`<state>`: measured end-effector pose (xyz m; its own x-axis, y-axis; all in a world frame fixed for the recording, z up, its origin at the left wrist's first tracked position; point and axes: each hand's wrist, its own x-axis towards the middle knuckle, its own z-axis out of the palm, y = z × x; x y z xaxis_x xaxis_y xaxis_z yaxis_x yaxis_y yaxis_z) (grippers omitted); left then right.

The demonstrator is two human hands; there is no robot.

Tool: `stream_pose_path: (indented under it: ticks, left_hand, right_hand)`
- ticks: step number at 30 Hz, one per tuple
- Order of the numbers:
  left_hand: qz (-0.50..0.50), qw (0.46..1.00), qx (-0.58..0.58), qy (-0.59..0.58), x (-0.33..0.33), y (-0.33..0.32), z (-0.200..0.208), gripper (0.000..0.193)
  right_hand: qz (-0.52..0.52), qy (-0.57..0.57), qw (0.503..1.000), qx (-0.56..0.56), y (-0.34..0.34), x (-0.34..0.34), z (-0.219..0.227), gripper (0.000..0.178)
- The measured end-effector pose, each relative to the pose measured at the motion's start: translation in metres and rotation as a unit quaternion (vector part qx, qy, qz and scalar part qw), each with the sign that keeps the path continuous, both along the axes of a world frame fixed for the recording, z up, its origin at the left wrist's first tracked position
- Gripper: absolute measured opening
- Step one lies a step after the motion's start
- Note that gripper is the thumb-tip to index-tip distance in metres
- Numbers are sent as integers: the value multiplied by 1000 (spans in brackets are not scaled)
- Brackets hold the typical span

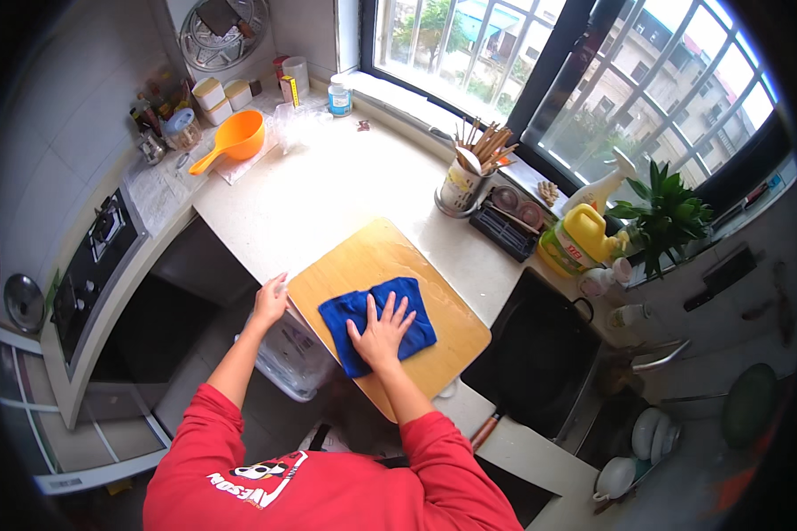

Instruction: The person cleans a wooden cutting board with a blue cloth, then wipes a wok and places it on the stove. They proceed to wipe the countertop and sink area with the blue cloth, followed by scrubbing the stovetop with a pink sponge. Finally, they wipe the stovetop again with the blue cloth.

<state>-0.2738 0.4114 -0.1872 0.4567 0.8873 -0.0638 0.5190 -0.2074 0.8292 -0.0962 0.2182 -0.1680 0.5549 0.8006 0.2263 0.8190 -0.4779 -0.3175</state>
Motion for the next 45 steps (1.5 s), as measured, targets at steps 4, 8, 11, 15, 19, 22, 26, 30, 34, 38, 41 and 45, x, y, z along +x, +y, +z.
stream_pose_path:
  ticks: [4,8,11,15,19,22,26,30,34,38,41,45]
  left_hand:
    - [-32,990,-127,-46,8,30,-17,24]
    - [-13,987,-153,-50,12,34,-13,22]
    - [-31,988,-137,-67,5,36,-20,20]
    - [-24,985,-163,-56,2,34,-4,21]
    - [-24,982,-173,-72,1,38,-8,21]
    - [-29,970,-224,-87,4,41,-8,20]
    - [-44,978,-198,-45,3,43,-5,22]
    - [-212,965,121,93,36,30,42,34]
    - [-387,896,214,54,65,10,22,55]
    - [-391,874,251,142,57,-2,-4,54]
    - [-373,873,273,154,57,-4,-8,54]
    - [-359,871,292,164,57,-7,-12,54]
  right_hand:
    - [6,33,998,52,32,-17,-6,61]
    - [375,77,921,76,91,-22,-2,52]
    - [341,100,930,96,136,26,-5,39]
    - [-57,-30,991,117,126,113,-16,38]
    - [4,-16,999,37,117,58,-17,45]
    - [151,31,985,80,146,64,-12,48]
    - [-82,-12,995,60,129,104,-19,47]
    - [-143,-33,987,60,94,56,-30,52]
    - [158,54,982,88,101,48,-3,51]
    - [-42,4,997,62,41,103,-17,48]
    - [-168,-8,985,48,-34,115,-18,52]
    - [-350,-39,935,32,-91,67,-34,58]
